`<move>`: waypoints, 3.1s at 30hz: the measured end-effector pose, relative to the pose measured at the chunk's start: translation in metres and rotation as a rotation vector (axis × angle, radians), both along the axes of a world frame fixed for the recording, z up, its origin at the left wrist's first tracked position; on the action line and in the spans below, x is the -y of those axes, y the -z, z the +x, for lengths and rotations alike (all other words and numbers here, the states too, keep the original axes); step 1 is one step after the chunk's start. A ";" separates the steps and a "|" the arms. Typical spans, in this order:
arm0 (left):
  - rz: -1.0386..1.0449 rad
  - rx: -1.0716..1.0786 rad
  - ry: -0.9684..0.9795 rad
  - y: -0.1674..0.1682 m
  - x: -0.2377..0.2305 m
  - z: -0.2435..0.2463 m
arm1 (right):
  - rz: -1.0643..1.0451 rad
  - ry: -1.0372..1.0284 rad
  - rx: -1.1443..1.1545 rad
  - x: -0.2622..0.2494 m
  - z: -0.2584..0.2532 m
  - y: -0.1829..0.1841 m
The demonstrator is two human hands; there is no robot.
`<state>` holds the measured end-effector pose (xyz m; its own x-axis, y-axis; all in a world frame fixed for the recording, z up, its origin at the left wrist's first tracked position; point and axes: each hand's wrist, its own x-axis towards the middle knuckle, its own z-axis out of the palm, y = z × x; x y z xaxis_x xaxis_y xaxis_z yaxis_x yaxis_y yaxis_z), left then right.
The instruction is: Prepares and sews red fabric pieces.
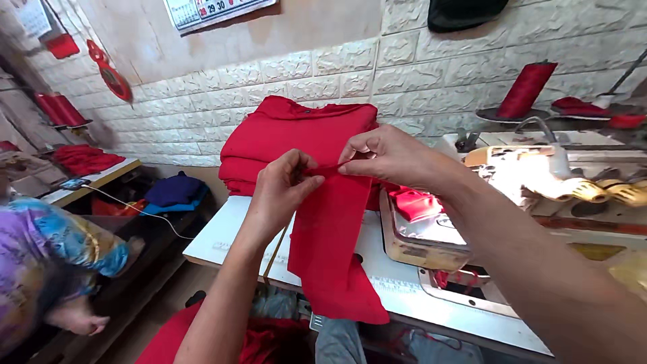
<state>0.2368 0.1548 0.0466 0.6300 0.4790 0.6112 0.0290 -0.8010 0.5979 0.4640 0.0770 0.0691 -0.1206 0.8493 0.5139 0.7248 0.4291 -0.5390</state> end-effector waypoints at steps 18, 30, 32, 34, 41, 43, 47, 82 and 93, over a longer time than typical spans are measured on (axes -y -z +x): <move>-0.085 0.059 0.125 0.044 0.050 -0.063 | 0.231 0.097 -0.145 0.095 -0.042 0.083; -0.285 -0.110 0.071 0.132 0.079 -0.085 | 0.097 0.149 -0.128 0.128 -0.062 0.176; -0.206 -0.160 -0.056 0.129 0.061 -0.071 | 0.132 0.265 -0.052 0.106 -0.059 0.178; -0.153 -0.207 -0.125 0.129 0.041 -0.056 | 0.112 0.361 0.011 0.088 -0.059 0.175; -0.127 -0.528 -0.187 0.128 0.005 -0.024 | 0.161 0.523 0.231 0.060 -0.067 0.180; -0.120 -0.536 -0.173 0.127 0.005 -0.023 | 0.189 0.447 0.202 0.054 -0.070 0.180; -0.003 -0.462 -0.147 0.136 0.007 -0.026 | -0.058 0.266 0.110 0.035 -0.074 0.173; -0.019 0.114 -0.032 0.120 0.051 -0.009 | 0.253 0.045 -0.738 0.072 -0.078 0.179; 0.091 0.148 0.023 0.108 0.058 -0.011 | 0.263 -0.070 -0.536 0.073 -0.081 0.190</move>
